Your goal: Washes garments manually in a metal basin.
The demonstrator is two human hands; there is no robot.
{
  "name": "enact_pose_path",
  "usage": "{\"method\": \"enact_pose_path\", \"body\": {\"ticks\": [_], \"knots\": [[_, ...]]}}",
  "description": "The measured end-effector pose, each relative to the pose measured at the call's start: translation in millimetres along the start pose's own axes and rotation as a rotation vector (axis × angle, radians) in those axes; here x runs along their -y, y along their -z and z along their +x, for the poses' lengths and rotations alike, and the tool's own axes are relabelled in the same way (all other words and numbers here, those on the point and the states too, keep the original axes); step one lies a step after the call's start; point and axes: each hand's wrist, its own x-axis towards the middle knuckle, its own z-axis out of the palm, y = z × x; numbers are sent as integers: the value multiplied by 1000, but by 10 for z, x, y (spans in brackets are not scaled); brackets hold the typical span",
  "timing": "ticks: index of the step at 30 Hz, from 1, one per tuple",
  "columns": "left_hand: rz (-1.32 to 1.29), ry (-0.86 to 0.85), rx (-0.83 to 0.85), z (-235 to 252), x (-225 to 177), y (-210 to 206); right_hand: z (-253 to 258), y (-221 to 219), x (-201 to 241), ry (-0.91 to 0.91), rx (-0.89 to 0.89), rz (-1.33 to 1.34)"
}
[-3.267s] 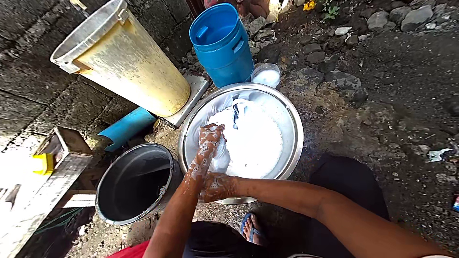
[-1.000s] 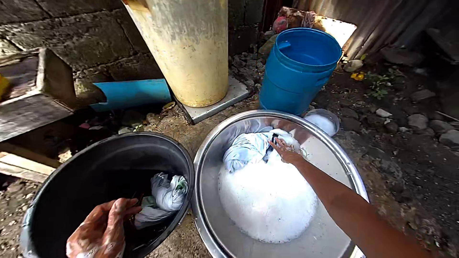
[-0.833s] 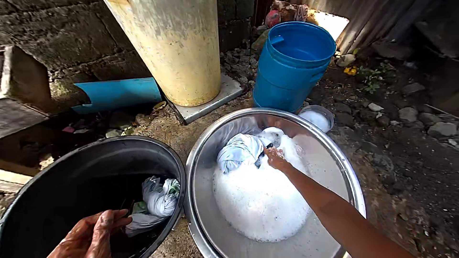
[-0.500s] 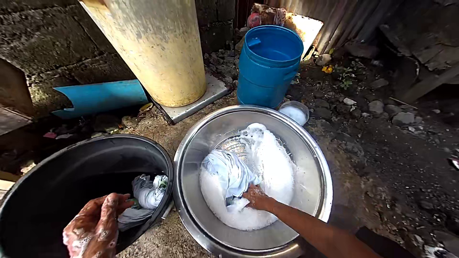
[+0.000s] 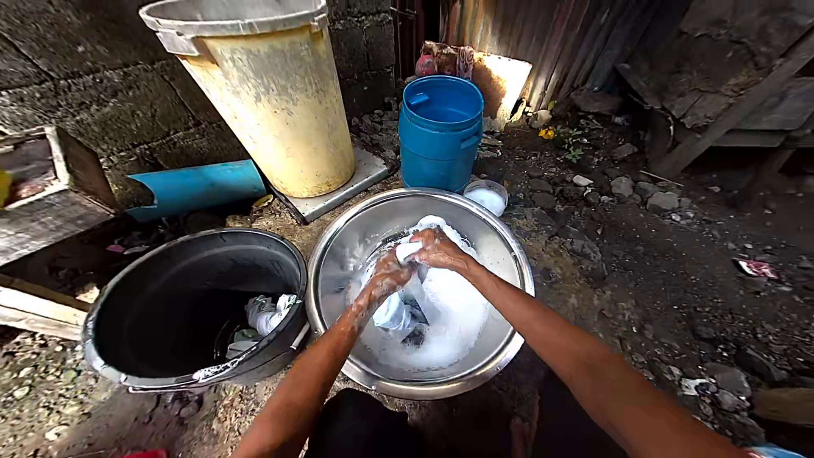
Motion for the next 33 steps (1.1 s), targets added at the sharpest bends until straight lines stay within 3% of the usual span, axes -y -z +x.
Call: {"method": "enact_pose_path", "body": {"ticks": [4, 7, 10, 14, 16, 21, 25, 29, 33], "knots": [[61, 137, -255, -43, -335, 53, -127, 302, 212, 104, -253, -47], [125, 221, -348, -22, -202, 158, -188, 488, 328, 105, -382, -91], [210, 310, -341, 51, 35, 290, -150, 805, 404, -25, -397, -220], [233, 385, -273, -37, 181, 445, -201, 1149, 365, -157, -543, -237], [145, 335, -261, -93, 242, 485, -244, 1341, 365, -203, -619, -231], [-203, -60, -286, -88, 193, 802, -290, 1860, 366, -197, -635, -359], [-187, -152, -442, 222, -735, 1343, -261, 2311, 314, -204, -722, -276], [72, -302, -491, 305, -1398, 1950, -197, 2716, 523, -148, -844, -205], [198, -242, -631, 344, -1913, 2383, -69, 3063, 960, -81, -952, -261]]}}
